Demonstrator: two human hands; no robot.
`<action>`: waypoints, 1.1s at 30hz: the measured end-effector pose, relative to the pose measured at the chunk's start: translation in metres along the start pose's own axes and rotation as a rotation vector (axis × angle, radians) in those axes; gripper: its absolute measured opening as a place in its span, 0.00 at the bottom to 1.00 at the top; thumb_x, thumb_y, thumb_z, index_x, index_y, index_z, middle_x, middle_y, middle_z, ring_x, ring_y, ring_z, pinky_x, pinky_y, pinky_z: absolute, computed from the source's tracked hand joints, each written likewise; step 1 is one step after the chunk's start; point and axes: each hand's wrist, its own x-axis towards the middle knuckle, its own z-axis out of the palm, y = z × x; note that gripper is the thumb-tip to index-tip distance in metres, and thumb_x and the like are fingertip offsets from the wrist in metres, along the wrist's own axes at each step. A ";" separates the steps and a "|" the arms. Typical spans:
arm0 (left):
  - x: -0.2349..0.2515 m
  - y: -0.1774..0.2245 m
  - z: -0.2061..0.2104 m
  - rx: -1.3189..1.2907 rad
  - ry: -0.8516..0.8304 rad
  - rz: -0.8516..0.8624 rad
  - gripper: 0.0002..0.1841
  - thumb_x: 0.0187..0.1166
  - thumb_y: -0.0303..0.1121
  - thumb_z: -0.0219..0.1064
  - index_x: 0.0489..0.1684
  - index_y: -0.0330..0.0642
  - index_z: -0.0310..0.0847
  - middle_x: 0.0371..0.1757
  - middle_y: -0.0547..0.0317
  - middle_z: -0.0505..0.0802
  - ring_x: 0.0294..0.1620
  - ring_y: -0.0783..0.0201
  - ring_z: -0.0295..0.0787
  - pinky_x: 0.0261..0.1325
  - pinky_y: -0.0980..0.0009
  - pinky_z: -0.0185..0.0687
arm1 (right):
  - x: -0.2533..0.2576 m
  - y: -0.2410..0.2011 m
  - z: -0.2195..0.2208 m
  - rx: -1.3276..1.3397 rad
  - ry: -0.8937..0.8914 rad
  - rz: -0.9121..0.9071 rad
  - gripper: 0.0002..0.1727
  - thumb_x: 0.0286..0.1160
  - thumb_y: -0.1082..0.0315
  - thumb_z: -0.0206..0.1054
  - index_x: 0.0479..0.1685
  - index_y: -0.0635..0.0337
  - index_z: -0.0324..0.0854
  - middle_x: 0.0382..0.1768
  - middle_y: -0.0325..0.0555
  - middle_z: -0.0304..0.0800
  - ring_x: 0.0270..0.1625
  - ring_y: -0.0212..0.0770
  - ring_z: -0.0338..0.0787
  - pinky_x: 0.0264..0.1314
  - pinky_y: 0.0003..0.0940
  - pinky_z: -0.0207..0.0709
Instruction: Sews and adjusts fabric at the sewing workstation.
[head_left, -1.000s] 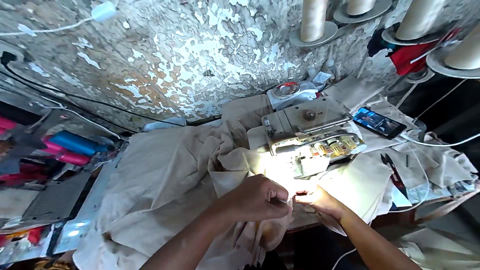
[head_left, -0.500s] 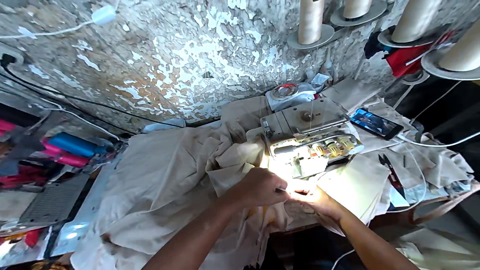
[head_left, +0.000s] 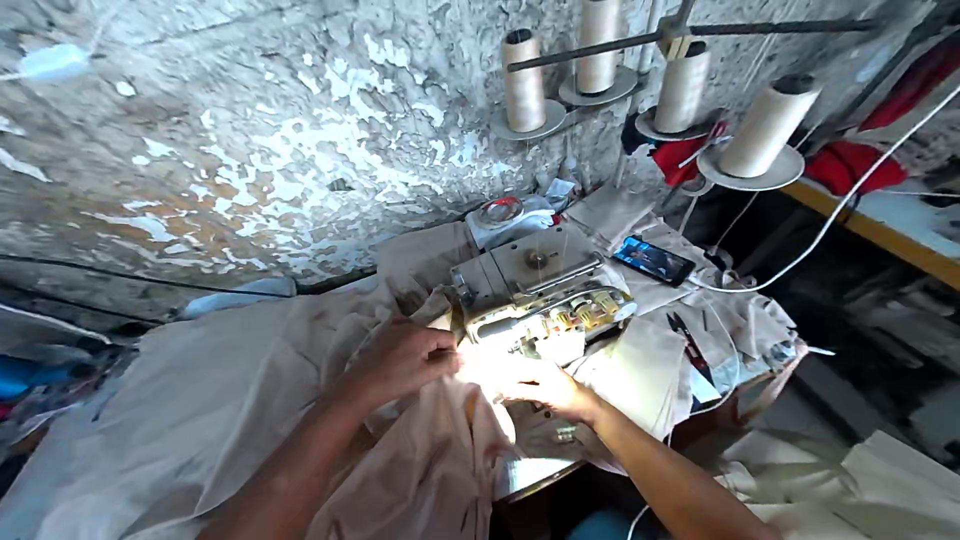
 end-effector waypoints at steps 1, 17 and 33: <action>0.000 0.007 0.000 -0.127 -0.024 -0.026 0.13 0.78 0.36 0.72 0.22 0.42 0.85 0.18 0.67 0.81 0.24 0.73 0.75 0.37 0.68 0.72 | 0.001 0.002 0.000 0.001 -0.001 -0.013 0.12 0.79 0.67 0.68 0.47 0.68 0.89 0.44 0.41 0.89 0.36 0.18 0.79 0.40 0.15 0.73; -0.013 0.040 0.003 -0.515 -0.203 -0.079 0.08 0.80 0.34 0.68 0.29 0.44 0.85 0.20 0.79 0.78 0.22 0.87 0.70 0.29 0.86 0.65 | -0.008 0.025 0.014 -0.410 0.295 -0.376 0.08 0.71 0.71 0.71 0.38 0.67 0.94 0.42 0.55 0.97 0.50 0.46 0.95 0.58 0.46 0.86; -0.021 0.071 -0.005 -0.291 -0.246 -0.283 0.11 0.84 0.37 0.66 0.37 0.39 0.87 0.27 0.63 0.83 0.30 0.71 0.75 0.38 0.68 0.70 | -0.015 0.026 0.022 -0.471 0.388 -0.374 0.09 0.69 0.71 0.70 0.36 0.67 0.94 0.41 0.56 0.96 0.47 0.49 0.96 0.53 0.49 0.86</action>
